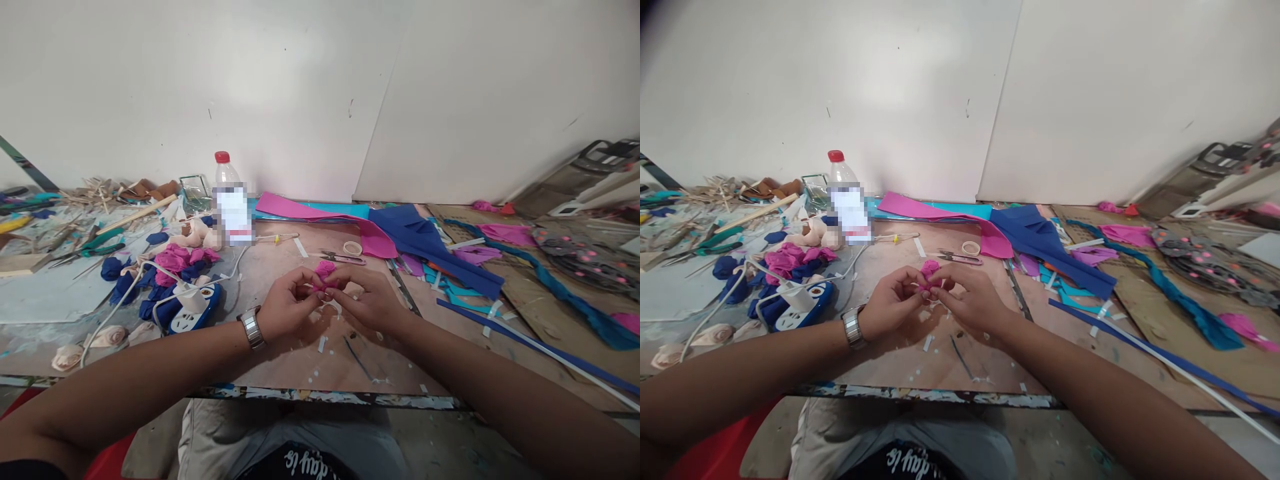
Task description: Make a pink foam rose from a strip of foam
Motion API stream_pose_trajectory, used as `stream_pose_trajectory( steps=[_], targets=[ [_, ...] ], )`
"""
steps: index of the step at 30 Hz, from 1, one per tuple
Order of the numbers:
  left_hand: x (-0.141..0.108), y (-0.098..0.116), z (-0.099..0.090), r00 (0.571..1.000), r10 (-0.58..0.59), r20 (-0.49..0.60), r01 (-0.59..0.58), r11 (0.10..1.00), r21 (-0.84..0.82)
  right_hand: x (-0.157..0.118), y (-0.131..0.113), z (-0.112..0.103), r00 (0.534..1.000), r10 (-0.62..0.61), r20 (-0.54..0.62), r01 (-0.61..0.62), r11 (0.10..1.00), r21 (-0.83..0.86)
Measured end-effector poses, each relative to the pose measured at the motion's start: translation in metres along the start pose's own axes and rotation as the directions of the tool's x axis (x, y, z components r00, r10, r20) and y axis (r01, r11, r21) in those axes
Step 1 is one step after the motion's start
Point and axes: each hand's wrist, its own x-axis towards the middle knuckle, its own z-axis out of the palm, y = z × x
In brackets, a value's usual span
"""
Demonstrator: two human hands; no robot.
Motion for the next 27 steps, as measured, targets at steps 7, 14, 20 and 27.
stream_pose_trajectory(
  steps=[7, 14, 20, 27],
  targets=[
    [-0.0003, -0.0028, -0.0006, 1.000, 0.002, 0.027, -0.002, 1.000, 0.004, -0.0011, 0.0018, -0.0001, 0.999, -0.042, 0.003, 0.042, 0.999, -0.019],
    [-0.0001, -0.0033, -0.0004, 1.000, -0.016, 0.011, 0.017, 1.000, -0.015, -0.0028, 0.0068, 0.0018, 0.997, -0.077, 0.000, 0.077, 0.997, -0.032],
    [0.0002, -0.0036, -0.0003, 1.000, 0.001, 0.009, -0.001, 1.000, 0.003, -0.0005, 0.0043, -0.0005, 0.996, -0.089, 0.016, 0.089, 0.995, -0.035],
    [0.0006, -0.0047, 0.0000, 1.000, 0.014, 0.004, -0.014, 1.000, -0.021, 0.0010, 0.0003, -0.0015, 0.998, -0.068, 0.013, 0.068, 0.997, -0.035]
  ],
)
